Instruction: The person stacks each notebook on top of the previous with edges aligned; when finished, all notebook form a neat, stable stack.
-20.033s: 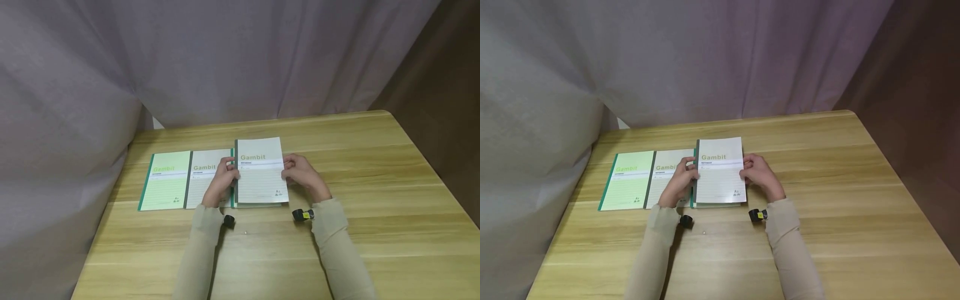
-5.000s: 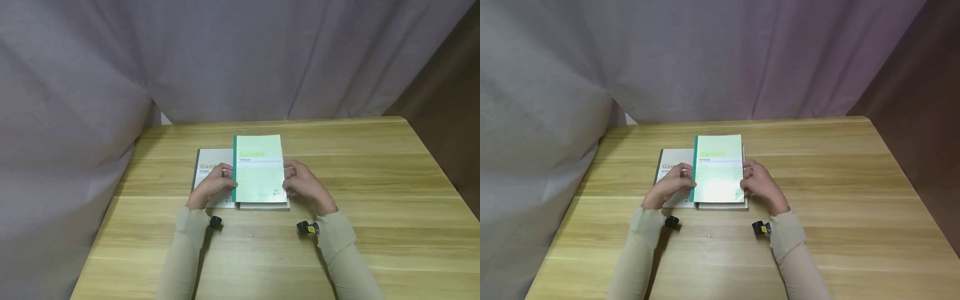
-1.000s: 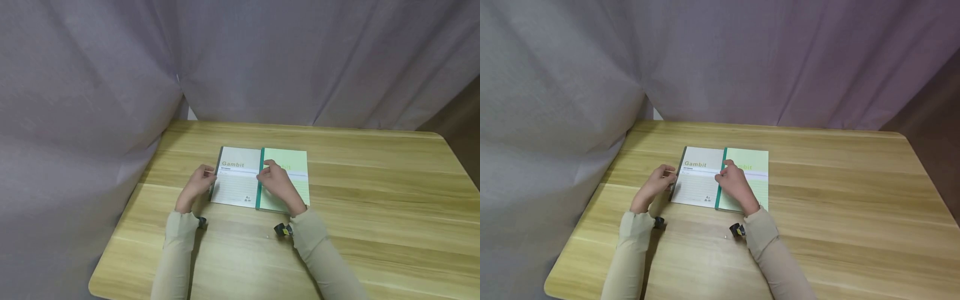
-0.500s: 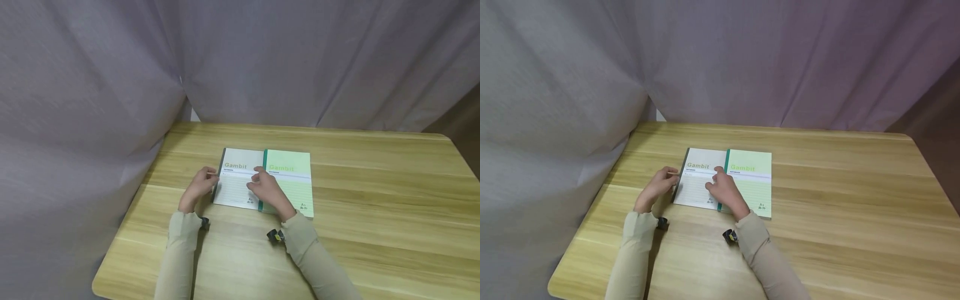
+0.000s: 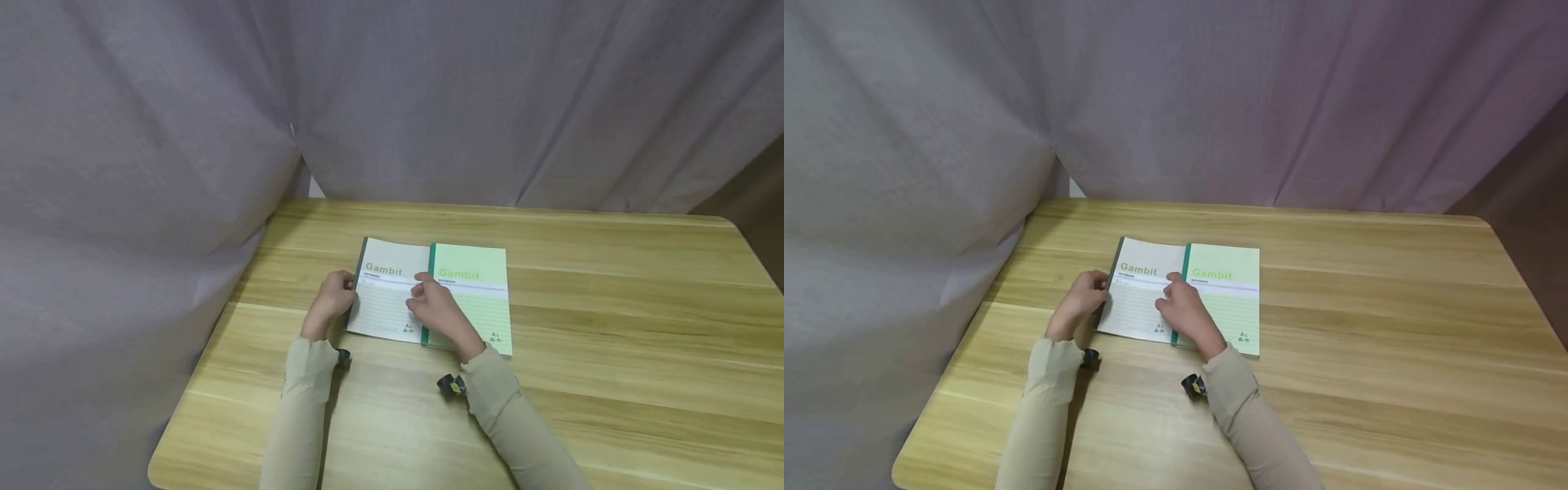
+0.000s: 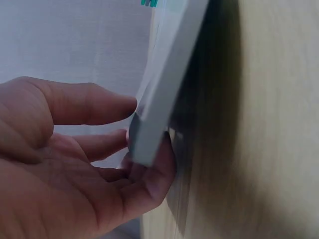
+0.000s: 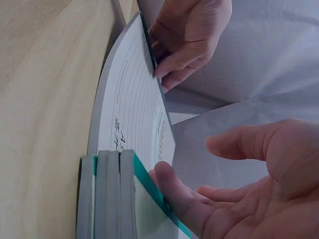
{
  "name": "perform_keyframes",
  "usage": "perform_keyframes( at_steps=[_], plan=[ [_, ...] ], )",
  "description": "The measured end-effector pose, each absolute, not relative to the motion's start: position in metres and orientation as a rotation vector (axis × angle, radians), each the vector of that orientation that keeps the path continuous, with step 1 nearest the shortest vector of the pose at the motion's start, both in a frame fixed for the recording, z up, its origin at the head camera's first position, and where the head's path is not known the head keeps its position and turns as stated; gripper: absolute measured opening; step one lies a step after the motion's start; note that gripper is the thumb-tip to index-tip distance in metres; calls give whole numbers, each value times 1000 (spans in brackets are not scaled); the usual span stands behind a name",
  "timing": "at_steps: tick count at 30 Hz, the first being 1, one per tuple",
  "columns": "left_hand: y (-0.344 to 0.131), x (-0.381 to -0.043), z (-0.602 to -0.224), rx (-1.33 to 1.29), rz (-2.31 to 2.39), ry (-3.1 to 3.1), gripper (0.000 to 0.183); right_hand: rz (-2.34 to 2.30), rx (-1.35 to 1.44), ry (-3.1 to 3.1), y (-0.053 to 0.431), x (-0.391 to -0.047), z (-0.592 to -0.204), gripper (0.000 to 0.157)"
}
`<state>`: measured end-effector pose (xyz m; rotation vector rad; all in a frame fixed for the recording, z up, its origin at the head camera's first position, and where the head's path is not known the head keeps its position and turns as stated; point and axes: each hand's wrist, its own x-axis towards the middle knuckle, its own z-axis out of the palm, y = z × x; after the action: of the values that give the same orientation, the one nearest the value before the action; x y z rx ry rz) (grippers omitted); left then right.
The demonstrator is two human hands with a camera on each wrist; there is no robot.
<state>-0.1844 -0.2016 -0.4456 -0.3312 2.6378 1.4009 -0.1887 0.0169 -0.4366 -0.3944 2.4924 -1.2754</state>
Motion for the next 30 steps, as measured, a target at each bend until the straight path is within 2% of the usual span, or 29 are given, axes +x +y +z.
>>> perform_keyframes(
  at_steps=[15, 30],
  plan=[
    [-205, -186, -446, -453, 1735, 2414, 61, -1377, -310, 2546, 26, -195, -437, 58],
    [-213, -183, -440, -440, 1791, 2367, 58, -1399, -309, 2536, 28, -194, -438, 55]
  ],
)
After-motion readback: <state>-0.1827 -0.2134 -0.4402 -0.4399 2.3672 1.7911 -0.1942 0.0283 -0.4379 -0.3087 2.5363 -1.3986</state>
